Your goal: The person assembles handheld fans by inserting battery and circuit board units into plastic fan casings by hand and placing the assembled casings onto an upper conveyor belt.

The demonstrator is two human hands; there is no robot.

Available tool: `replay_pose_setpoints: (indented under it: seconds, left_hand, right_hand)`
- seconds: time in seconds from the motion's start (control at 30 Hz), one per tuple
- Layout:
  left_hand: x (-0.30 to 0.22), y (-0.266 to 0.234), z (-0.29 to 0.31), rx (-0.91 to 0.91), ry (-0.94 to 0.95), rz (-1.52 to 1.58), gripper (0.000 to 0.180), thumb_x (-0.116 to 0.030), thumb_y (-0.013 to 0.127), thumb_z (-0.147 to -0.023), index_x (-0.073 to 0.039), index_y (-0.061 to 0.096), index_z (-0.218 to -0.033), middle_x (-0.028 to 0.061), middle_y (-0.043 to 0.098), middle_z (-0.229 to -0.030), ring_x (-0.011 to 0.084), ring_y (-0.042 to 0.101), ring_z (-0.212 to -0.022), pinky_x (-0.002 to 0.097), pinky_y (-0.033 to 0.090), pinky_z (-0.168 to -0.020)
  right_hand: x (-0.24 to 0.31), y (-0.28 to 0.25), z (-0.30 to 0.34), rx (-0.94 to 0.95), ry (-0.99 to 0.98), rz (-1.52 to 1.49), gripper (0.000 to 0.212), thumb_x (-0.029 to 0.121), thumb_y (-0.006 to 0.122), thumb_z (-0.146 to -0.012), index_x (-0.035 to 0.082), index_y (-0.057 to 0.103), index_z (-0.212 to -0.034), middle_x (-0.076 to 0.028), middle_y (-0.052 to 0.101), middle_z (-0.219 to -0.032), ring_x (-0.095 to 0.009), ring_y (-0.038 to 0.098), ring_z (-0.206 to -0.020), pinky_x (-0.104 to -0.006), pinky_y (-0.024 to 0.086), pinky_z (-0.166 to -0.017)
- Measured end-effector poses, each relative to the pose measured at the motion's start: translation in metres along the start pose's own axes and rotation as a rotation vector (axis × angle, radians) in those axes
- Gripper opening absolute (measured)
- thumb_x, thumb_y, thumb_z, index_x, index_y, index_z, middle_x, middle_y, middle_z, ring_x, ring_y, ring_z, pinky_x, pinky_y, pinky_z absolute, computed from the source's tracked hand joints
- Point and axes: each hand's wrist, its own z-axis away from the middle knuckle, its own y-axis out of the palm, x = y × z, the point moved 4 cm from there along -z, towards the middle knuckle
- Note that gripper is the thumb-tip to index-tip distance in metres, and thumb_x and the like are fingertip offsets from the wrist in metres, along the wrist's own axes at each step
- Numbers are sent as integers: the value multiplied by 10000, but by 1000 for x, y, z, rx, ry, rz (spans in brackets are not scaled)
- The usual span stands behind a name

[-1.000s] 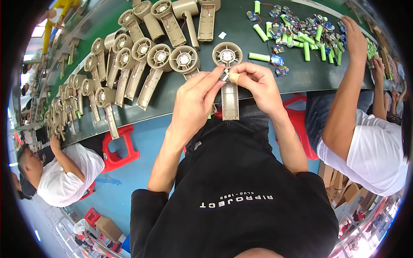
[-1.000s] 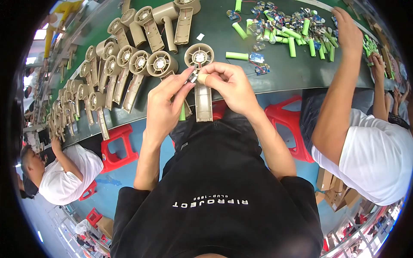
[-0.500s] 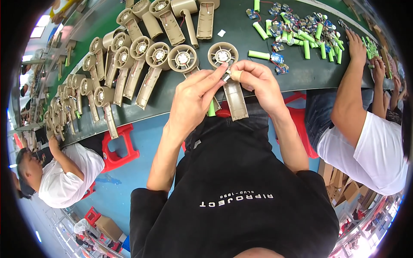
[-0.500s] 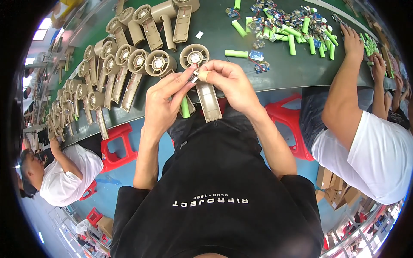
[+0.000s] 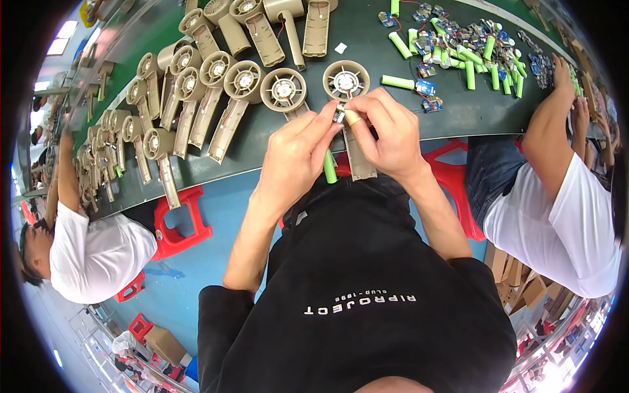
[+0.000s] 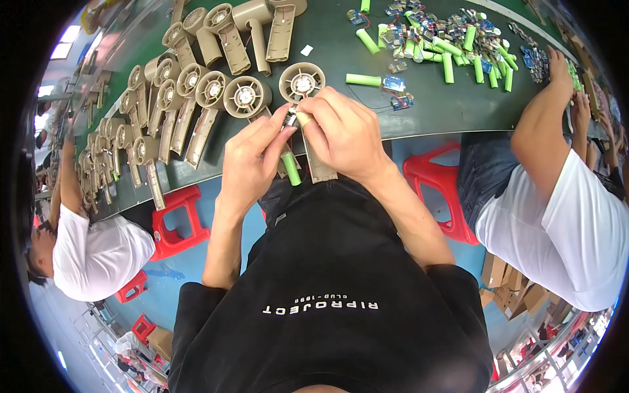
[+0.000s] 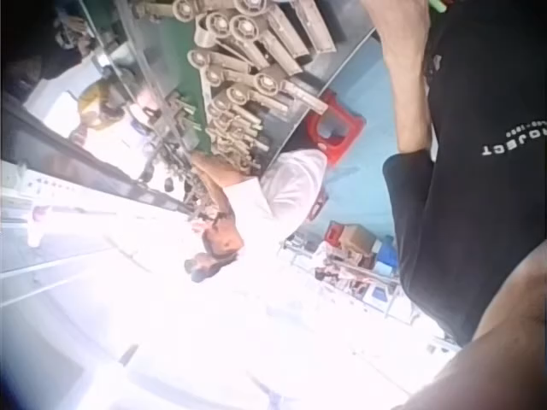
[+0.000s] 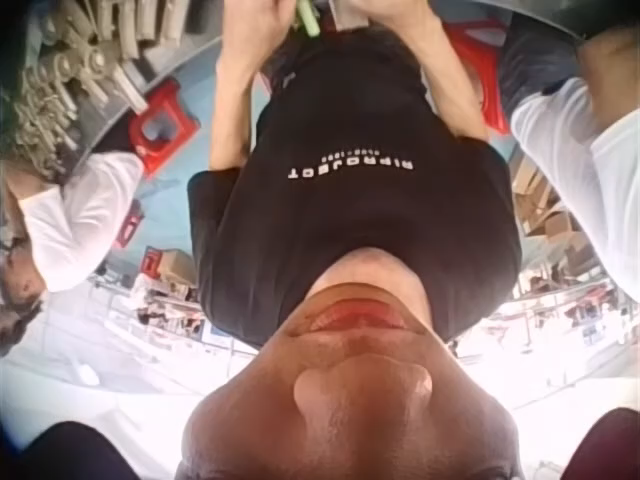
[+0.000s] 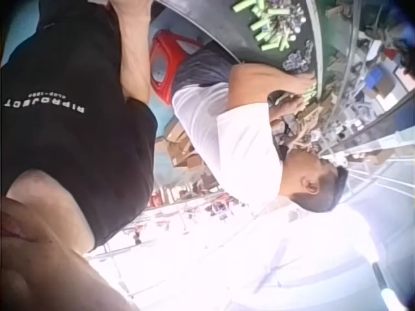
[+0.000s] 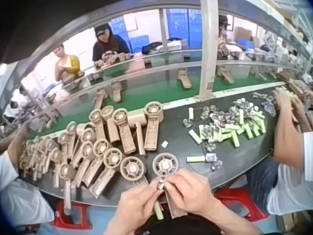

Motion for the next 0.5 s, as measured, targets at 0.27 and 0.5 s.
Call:
replay_pose_setpoints:
  seconds: [0.27,0.5]
  left_hand:
    - [5,-9,-7,54,38,29,317,-5,676,-858,36,637,-1170,142,548,-724,313,564,-636,403,451,-586]
    - [9,-15,-11,139,62,-19,325,-14,661,-865,25,645,-1188,150,554,-746,312,563,-651,398,448,-596]
  right_hand:
    - [4,5,-4,-54,-68,20,150,-53,687,-774,-3,639,-908,-106,633,-821,-264,635,-654,-336,507,-565]
    - [3,7,-9,-27,-125,34,149,-57,690,-766,-4,643,-897,-105,642,-817,-263,644,-660,-328,518,-566]
